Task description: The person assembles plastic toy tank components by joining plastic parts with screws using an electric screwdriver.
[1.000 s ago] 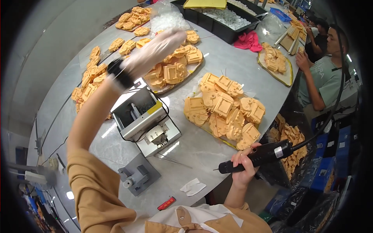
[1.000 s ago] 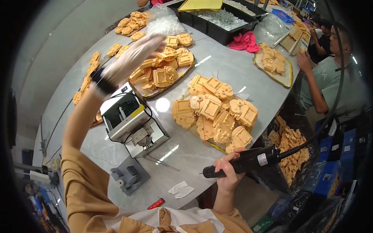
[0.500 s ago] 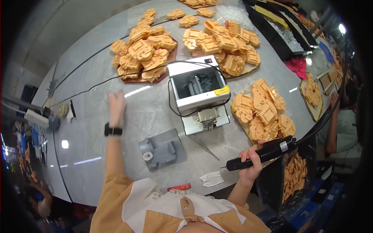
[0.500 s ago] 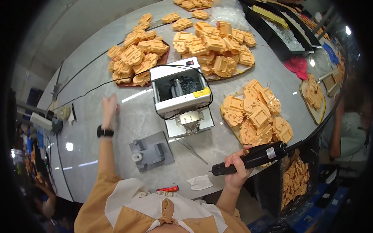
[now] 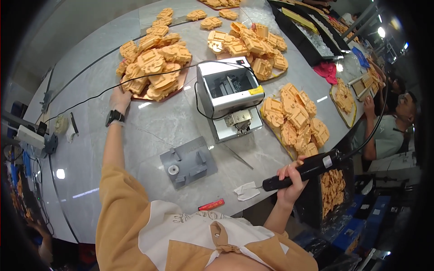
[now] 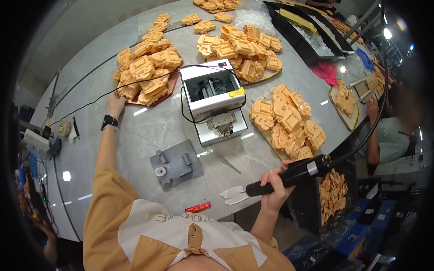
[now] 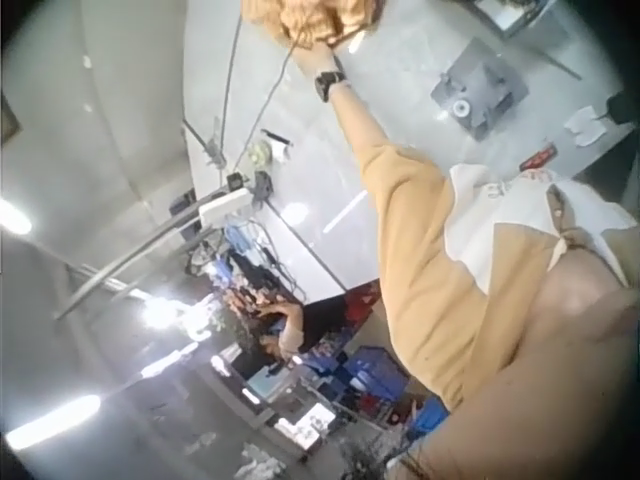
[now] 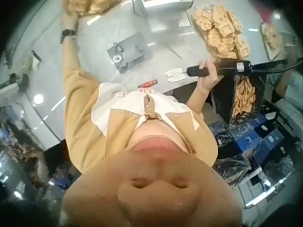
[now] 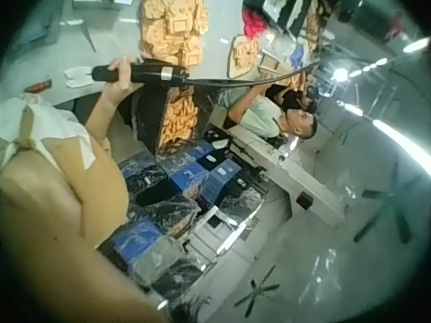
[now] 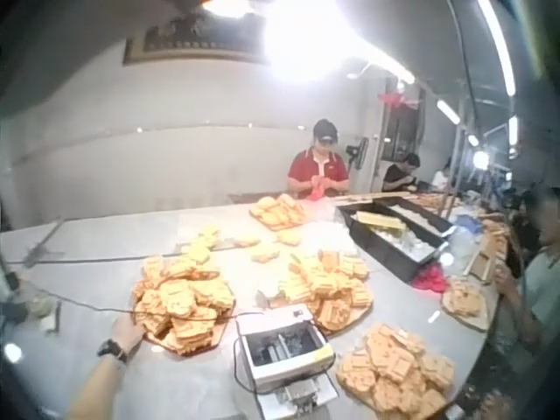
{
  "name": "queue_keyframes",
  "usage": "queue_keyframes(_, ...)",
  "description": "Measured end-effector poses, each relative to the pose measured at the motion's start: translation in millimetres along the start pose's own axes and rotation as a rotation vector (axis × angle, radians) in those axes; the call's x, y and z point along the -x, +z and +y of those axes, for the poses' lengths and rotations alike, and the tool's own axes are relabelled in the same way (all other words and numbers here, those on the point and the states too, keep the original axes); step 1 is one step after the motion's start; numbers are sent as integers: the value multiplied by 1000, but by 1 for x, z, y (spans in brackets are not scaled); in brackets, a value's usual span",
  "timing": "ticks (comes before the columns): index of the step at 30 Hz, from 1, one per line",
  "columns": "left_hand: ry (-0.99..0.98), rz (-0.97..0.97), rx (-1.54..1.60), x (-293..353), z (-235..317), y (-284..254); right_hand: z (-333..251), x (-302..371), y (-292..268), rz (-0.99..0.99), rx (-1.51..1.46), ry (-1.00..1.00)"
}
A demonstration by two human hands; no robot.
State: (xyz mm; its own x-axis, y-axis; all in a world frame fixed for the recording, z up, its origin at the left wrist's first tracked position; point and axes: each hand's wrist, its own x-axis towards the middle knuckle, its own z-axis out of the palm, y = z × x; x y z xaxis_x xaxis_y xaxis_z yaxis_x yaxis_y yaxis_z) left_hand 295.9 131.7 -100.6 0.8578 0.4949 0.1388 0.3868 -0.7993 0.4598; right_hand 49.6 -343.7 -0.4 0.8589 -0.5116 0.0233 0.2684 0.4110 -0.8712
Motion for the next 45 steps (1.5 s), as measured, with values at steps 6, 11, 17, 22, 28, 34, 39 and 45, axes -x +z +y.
queue_keyframes(6, 23, 0, 7, 55, -88, -58, -15, -22, -22, 213, 41, -114)
queue_keyframes(11, -28, -66, -130, 128, -111, -107, -2, -8, -36, 164, 52, -111)
queue_keyframes(17, -214, -58, -90, 203, -150, -151, 22, 1, 10, -49, 55, 15)
queue_keyframes(22, -176, -164, -56, 233, -165, -179, 33, 6, 35, -125, 65, 52)
queue_keyframes(28, 360, 270, 21, 133, -170, -207, 34, 13, 28, -171, 87, 53)
queue_keyframes(34, 208, -412, 65, 50, -173, -149, 27, 25, 34, -200, 63, 22)
queue_keyframes(39, 20, 212, 600, 115, -143, -189, 29, 17, 3, -80, 80, 37)
queue_keyframes(45, 238, -717, 585, 268, 42, -149, 39, 22, 32, -184, 61, 64)
